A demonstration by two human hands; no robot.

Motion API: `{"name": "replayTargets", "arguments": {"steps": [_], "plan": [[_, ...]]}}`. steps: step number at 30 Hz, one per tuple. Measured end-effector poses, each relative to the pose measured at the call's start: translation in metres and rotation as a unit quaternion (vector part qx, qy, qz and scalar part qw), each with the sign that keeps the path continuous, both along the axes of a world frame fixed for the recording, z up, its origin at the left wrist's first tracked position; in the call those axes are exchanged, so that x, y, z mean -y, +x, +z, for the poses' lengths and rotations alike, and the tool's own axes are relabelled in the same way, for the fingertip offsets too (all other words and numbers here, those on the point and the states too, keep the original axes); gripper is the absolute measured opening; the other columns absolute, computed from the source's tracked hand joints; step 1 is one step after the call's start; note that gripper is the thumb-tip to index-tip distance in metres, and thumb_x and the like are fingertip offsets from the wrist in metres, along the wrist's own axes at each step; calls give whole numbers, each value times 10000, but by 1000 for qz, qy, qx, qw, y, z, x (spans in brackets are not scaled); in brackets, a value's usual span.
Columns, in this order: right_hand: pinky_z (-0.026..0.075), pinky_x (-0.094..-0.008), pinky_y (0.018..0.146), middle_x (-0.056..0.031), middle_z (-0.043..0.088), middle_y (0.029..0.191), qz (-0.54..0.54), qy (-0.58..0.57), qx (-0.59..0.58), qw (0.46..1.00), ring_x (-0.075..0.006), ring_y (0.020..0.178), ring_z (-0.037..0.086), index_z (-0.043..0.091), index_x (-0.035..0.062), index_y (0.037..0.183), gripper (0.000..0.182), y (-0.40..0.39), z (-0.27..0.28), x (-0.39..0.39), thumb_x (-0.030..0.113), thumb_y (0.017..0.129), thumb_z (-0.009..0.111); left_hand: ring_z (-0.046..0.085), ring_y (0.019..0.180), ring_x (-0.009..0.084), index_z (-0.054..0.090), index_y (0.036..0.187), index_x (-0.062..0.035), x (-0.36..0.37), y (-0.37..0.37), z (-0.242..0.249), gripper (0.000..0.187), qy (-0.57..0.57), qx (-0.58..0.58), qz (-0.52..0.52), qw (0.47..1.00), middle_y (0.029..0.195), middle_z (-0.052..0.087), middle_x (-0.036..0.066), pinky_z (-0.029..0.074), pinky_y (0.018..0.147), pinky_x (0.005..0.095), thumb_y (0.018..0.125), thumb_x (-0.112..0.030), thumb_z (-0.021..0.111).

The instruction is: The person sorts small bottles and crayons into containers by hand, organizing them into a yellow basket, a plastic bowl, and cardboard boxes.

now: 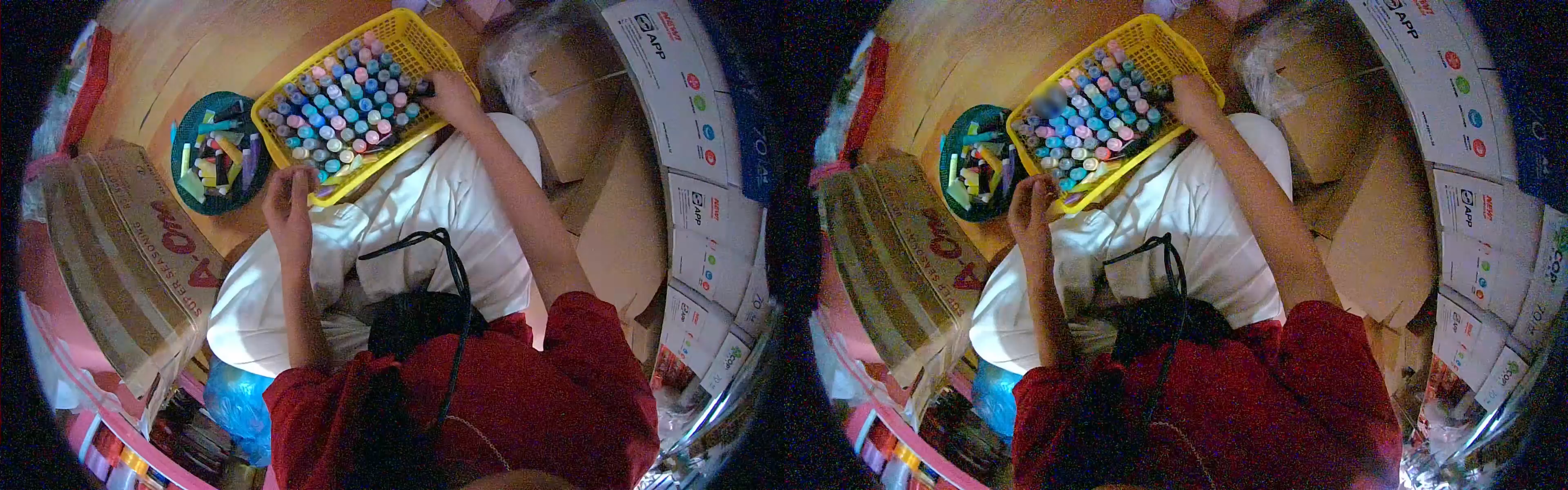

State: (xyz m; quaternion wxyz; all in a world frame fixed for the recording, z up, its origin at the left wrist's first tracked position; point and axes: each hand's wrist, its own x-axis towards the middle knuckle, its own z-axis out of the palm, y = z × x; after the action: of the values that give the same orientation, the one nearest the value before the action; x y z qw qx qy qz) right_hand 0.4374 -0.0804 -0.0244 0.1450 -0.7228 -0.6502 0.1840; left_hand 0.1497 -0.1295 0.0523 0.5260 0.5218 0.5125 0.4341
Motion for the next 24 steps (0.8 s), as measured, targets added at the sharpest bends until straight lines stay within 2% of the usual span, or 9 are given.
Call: {"name": "replayTargets", "arguments": {"steps": [3,6,12,15,19,20,21,23,24], "plan": [[441,-418,797,-210,591,911,-29,-45,16,998,-364,904,553,590,-1,952,386,-10,15,1,151,622,719,516,762,103,555,882,16,1,3,1,134,-12,-2,9,1000,804,566,38,409,709,227,882,-103,493],[466,-432,736,-216,602,825,-14,36,5,999,-368,810,585,594,-21,843,336,-9,5,4,179,611,731,517,764,103,556,883,18,1,2,1,137,-10,-13,4,1000,809,570,41,409,713,226,883,-102,489],[458,-440,741,-210,588,845,-13,-7,-13,1000,-373,832,571,559,-8,880,382,-6,-4,1,191,607,738,525,775,104,563,891,17,0,-1,-3,147,-9,-23,7,1000,834,585,44,411,722,228,883,-110,489],[425,-431,820,-218,578,950,-29,-50,-2,998,-360,927,546,548,4,1037,457,-11,12,5,107,621,706,533,794,108,567,903,15,0,-3,-3,157,-11,-14,2,1000,846,590,47,416,736,235,884,-123,493],[448,-447,766,-221,580,935,16,1,-41,999,-377,866,561,553,13,965,318,6,-30,-2,75,660,617,543,826,117,574,917,8,-4,-10,-5,180,-21,-42,3,999,861,596,48,419,766,248,884,-155,503],[445,-446,774,-224,581,941,-43,-91,19,995,-379,870,559,537,13,1017,373,-8,3,2,68,656,613,542,826,118,574,922,7,-7,-16,-5,192,7,-21,-6,1000,866,597,46,416,772,248,883,-170,510],[438,-451,783,-225,577,938,38,-14,-40,998,-384,878,551,521,7,1029,367,18,-55,-5,60,673,590,538,832,112,581,905,9,-14,-22,2,200,-3,-62,1,998,857,598,42,413,770,248,882,-176,510],[430,-453,788,-226,567,910,35,-53,28,998,-393,886,538,509,-12,1008,365,14,-36,-1,61,666,615,538,802,107,589,887,12,-37,-47,-5,211,60,-89,43,993,817,599,39,415,747,244,879,-184,511],[454,-420,754,-201,609,870,28,12,38,999,-356,832,586,601,36,979,343,17,-43,-2,43,637,603,539,777,108,592,880,12,-46,-56,8,217,67,-140,100,983,798,599,38,418,730,242,877,-191,515]]}}
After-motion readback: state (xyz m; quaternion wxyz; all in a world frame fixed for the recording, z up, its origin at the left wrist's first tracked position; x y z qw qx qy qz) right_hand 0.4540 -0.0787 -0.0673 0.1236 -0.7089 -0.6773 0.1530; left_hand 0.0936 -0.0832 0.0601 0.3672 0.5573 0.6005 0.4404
